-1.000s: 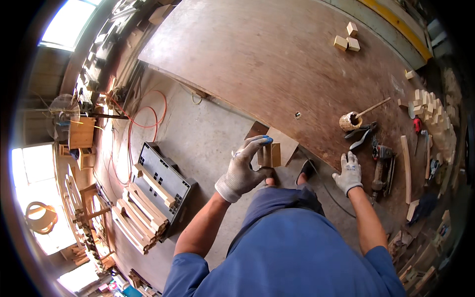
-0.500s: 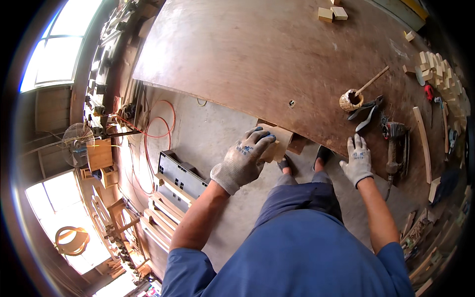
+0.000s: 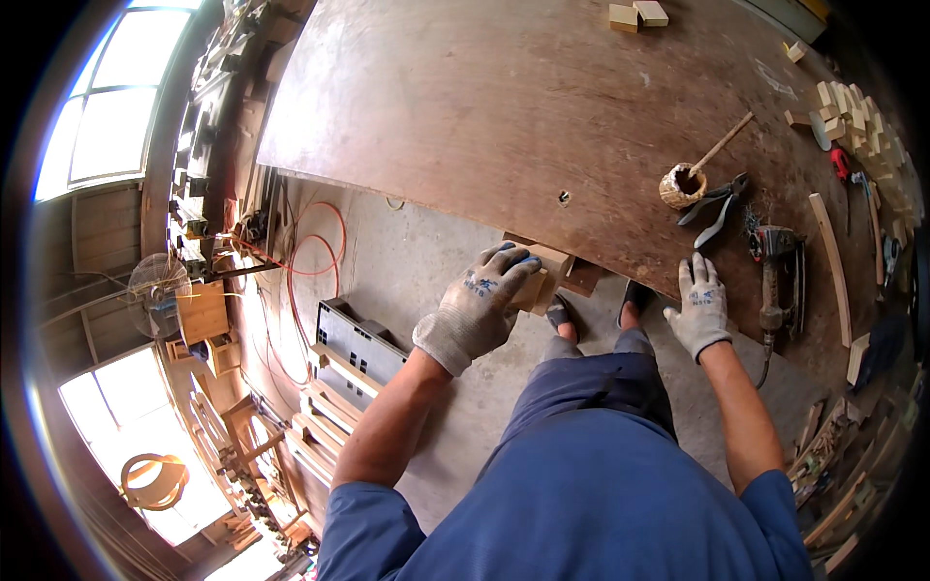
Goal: The person assembles wooden components by applying glue to small blocks and attaching them to a larger piece. They use a brush to spread glue and a power drill to fasten the parts together, repeating the process for multiple pieces.
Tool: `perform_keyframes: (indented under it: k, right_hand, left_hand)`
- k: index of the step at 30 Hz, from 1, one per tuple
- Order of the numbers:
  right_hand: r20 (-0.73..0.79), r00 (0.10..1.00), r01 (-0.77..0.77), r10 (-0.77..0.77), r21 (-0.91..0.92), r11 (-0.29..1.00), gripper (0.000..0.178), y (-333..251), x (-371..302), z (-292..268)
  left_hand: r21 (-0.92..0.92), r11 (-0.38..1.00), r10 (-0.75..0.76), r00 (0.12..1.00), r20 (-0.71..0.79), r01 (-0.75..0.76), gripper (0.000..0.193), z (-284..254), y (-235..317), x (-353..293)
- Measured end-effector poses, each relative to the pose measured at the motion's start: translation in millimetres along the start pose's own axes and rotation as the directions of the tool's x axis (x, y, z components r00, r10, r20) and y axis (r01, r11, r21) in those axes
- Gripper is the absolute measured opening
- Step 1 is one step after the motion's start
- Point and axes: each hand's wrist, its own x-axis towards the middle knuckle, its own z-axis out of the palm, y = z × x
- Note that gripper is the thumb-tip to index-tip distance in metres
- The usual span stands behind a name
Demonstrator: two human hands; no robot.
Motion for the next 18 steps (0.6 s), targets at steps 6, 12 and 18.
perform_keyframes:
  k: [6,12,18]
  right_hand:
    - [-0.006,1.0,0.0,0.0,-0.004,1.0,0.097,0.1,-0.5,1.8]
    - [0.004,1.0,-0.009,0.009,0.001,1.0,0.097,-1.0,0.1,1.0]
    - [0.019,1.0,-0.025,0.025,-0.001,1.0,0.096,-3.4,-0.2,-1.2]
  left_hand:
    - [-0.016,1.0,-0.024,1.0,0.018,0.024,0.071,0.4,0.1,0.9]
    - [-0.005,1.0,-0.018,0.999,0.028,0.018,0.072,0.3,-0.3,1.5]
    - [-0.007,1.0,-0.029,0.999,0.036,0.029,0.072,-2.2,3.2,2.6]
